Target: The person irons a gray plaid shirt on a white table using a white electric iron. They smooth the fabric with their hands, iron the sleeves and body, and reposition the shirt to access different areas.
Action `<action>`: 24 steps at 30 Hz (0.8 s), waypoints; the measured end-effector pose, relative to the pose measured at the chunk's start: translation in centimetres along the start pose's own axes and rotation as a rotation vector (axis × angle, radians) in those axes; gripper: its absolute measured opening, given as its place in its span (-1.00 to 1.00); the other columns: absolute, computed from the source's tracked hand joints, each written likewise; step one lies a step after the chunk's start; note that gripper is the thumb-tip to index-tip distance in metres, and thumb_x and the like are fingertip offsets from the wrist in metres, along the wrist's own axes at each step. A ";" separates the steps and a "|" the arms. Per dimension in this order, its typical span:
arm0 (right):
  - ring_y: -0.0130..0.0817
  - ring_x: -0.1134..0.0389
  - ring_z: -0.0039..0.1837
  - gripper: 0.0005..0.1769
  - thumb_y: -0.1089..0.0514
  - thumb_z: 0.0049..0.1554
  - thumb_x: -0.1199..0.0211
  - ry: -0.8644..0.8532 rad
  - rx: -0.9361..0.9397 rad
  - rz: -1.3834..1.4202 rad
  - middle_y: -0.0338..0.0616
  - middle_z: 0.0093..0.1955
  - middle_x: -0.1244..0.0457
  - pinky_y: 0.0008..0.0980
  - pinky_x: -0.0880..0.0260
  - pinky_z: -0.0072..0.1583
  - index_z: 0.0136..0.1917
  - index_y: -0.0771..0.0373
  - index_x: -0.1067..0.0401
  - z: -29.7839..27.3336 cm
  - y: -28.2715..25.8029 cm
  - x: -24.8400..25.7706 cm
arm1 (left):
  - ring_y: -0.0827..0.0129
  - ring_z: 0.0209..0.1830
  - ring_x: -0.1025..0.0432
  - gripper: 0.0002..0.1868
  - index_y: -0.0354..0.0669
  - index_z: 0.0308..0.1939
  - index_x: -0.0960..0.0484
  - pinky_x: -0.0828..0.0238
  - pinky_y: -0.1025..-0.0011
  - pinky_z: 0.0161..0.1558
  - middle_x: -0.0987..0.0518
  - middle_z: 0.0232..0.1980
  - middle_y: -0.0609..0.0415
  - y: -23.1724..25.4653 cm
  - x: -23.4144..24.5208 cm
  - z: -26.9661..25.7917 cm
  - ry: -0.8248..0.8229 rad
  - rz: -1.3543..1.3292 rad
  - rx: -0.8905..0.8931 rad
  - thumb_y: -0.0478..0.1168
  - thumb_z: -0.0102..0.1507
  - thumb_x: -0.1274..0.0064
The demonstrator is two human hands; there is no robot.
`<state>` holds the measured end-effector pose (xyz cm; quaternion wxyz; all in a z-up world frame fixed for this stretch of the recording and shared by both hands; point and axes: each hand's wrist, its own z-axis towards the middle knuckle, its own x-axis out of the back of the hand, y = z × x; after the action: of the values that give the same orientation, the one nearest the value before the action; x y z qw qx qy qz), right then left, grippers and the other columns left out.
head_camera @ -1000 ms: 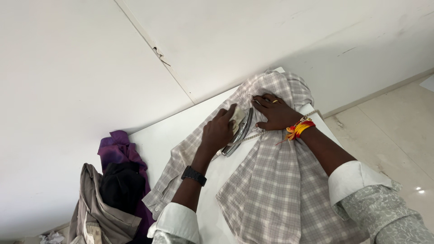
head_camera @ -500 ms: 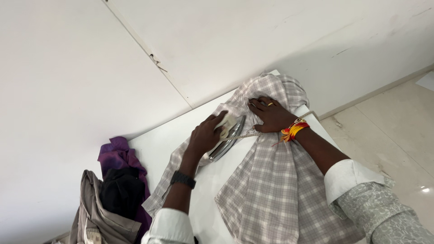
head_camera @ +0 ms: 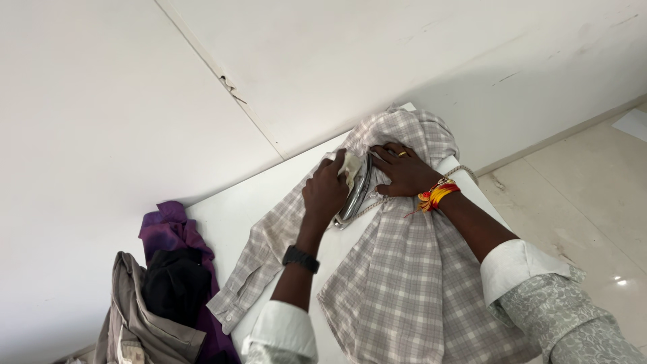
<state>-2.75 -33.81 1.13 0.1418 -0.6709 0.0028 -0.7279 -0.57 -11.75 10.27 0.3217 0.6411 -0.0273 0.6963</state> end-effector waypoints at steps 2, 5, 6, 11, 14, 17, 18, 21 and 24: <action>0.01 0.31 0.70 0.06 -0.41 0.07 -0.17 0.002 0.001 0.028 -0.14 0.71 0.21 0.07 0.26 0.59 0.66 0.01 0.11 -0.2 0.0 0.0 | 0.01 -0.15 -0.59 -0.41 0.18 0.49 -0.35 -0.53 0.05 -0.19 -0.59 0.14 0.04 0.4 -0.3 0.1 0.050 0.101 0.041 -0.19 0.35 0.02; 0.02 0.32 0.70 0.06 -0.40 0.06 -0.16 -0.013 -0.007 0.020 -0.14 0.72 0.22 0.07 0.26 0.58 0.66 0.00 0.10 -0.1 0.0 0.0 | 0.08 -0.26 -0.65 -0.39 0.12 0.53 -0.26 -0.66 0.13 -0.32 -0.52 0.23 -0.01 -0.5 0.4 0.7 -0.037 0.046 0.189 -0.21 0.37 0.10; 0.02 0.32 0.70 0.05 -0.40 0.07 -0.16 -0.004 -0.005 0.020 -0.13 0.72 0.22 0.07 0.26 0.58 0.66 0.00 0.10 -0.2 -0.1 0.0 | 0.05 -0.24 -0.64 -0.40 0.11 0.51 -0.30 -0.63 0.10 -0.30 -0.56 0.20 -0.01 -1.0 0.6 0.5 0.012 0.059 0.174 -0.22 0.36 0.08; 0.03 0.29 0.70 0.04 -0.42 0.07 -0.15 0.002 -0.008 -0.011 -0.13 0.72 0.20 0.07 0.24 0.59 0.66 -0.03 0.08 -0.5 -0.4 0.1 | -0.05 -0.29 -0.62 -0.42 0.09 0.47 -0.31 -0.60 0.07 -0.38 -0.53 0.16 -0.08 -0.9 0.1 0.8 -0.011 0.114 0.140 -0.20 0.33 0.05; 0.02 0.27 0.69 0.05 -0.44 0.06 -0.14 0.031 0.005 0.014 -0.13 0.71 0.19 0.08 0.24 0.58 0.65 -0.02 0.08 -0.4 -0.3 0.0 | -0.09 -0.24 -0.59 -0.46 0.01 0.40 -0.44 -0.50 -0.01 -0.30 -0.61 0.05 -0.07 0.2 -1.5 1.4 0.138 0.159 0.014 -0.22 0.30 -0.03; 0.03 0.28 0.69 0.05 -0.45 0.07 -0.14 0.027 -0.005 0.007 -0.11 0.71 0.19 0.09 0.25 0.57 0.66 -0.01 0.08 -0.4 -0.3 -0.1 | -0.06 -0.25 -0.61 -0.43 -0.02 0.44 -0.40 -0.54 0.04 -0.33 -0.60 0.10 -0.07 -0.4 -1.6 2.3 0.162 0.114 0.074 -0.24 0.30 -0.01; 0.03 0.27 0.69 0.05 -0.44 0.07 -0.14 0.043 0.001 0.012 -0.10 0.71 0.19 0.09 0.24 0.57 0.65 0.01 0.08 -0.3 -0.2 0.0 | -0.06 -0.24 -0.61 -0.42 -0.02 0.44 -0.40 -0.55 0.04 -0.32 -0.60 0.10 -0.06 -0.8 -1.5 2.8 0.166 0.126 0.080 -0.25 0.30 0.00; 0.03 0.26 0.69 0.05 -0.43 0.07 -0.15 0.064 0.019 0.022 -0.07 0.71 0.17 0.09 0.23 0.56 0.64 0.04 0.06 -0.6 -0.3 -0.2 | -0.07 -0.23 -0.61 -0.40 -0.03 0.44 -0.40 -0.56 0.05 -0.31 -0.60 0.11 -0.07 -2.6 -1.2 2.9 0.177 0.162 0.120 -0.28 0.28 0.00; 0.02 0.24 0.68 0.05 -0.41 0.05 -0.16 0.076 0.016 0.011 -0.08 0.69 0.14 0.09 0.21 0.57 0.65 0.04 0.06 -0.7 -0.3 -0.1 | -0.07 -0.21 -0.61 -0.38 -0.04 0.43 -0.39 -0.57 0.05 -0.32 -0.60 0.11 -0.09 -4.7 -0.4 2.7 0.206 0.184 0.160 -0.27 0.25 -0.02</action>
<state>-3.43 -33.63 0.99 0.1507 -0.6416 0.0059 -0.7521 4.09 -9.40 8.62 0.2055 0.5845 0.0025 0.7849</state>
